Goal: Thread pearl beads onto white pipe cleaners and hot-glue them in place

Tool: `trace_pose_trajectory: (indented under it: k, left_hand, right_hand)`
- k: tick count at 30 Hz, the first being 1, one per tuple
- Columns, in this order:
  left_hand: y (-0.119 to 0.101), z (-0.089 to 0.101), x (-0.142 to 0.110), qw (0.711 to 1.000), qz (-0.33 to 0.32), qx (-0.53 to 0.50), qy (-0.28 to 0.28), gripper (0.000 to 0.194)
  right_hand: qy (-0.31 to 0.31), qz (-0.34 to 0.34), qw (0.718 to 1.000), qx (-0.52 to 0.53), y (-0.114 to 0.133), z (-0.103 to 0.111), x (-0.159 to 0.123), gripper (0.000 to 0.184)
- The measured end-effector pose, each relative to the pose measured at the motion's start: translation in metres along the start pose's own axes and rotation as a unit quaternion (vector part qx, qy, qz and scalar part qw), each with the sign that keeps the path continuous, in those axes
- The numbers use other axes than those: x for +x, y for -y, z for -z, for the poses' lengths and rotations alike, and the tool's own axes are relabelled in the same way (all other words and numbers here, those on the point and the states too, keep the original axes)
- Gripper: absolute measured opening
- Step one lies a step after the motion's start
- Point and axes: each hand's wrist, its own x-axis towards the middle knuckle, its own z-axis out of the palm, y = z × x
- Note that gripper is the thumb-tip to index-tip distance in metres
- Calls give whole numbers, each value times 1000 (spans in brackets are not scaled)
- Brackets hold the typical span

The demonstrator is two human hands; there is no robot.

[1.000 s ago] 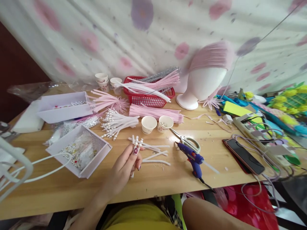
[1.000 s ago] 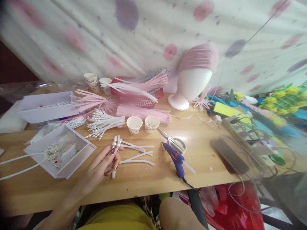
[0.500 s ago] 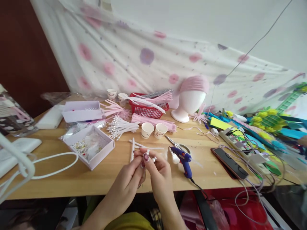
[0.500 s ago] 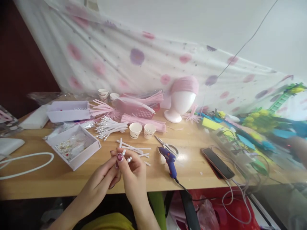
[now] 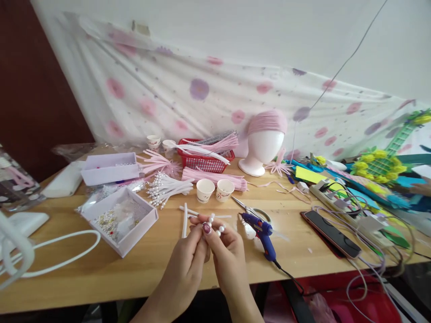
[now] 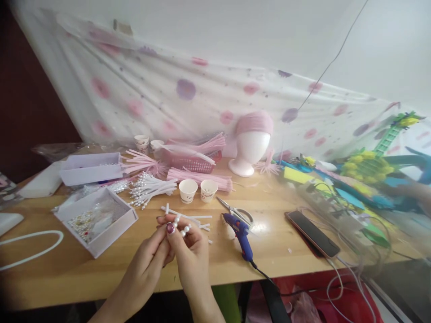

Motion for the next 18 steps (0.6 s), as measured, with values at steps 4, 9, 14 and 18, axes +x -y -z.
trace_pose_trajectory:
  k: [4,9,14,18]
  left_hand:
    - [9,-6,10,999,7,-11,-33,47]
    - [23,-3,21,999,29,-7,-21,52]
    - [21,19,26,996,76,-37,-8,53]
    - [22,48,37,984,166,-17,65,54]
  right_hand:
    - [-4,-16,1000,-3,-4,2,12,25]
    - [2,-28,1000,-11,-13,-2,25,30]
    - [-2,24,986,-162,-7,26,9,49]
    - [119,-41,857,-500,26,113,-23,12]
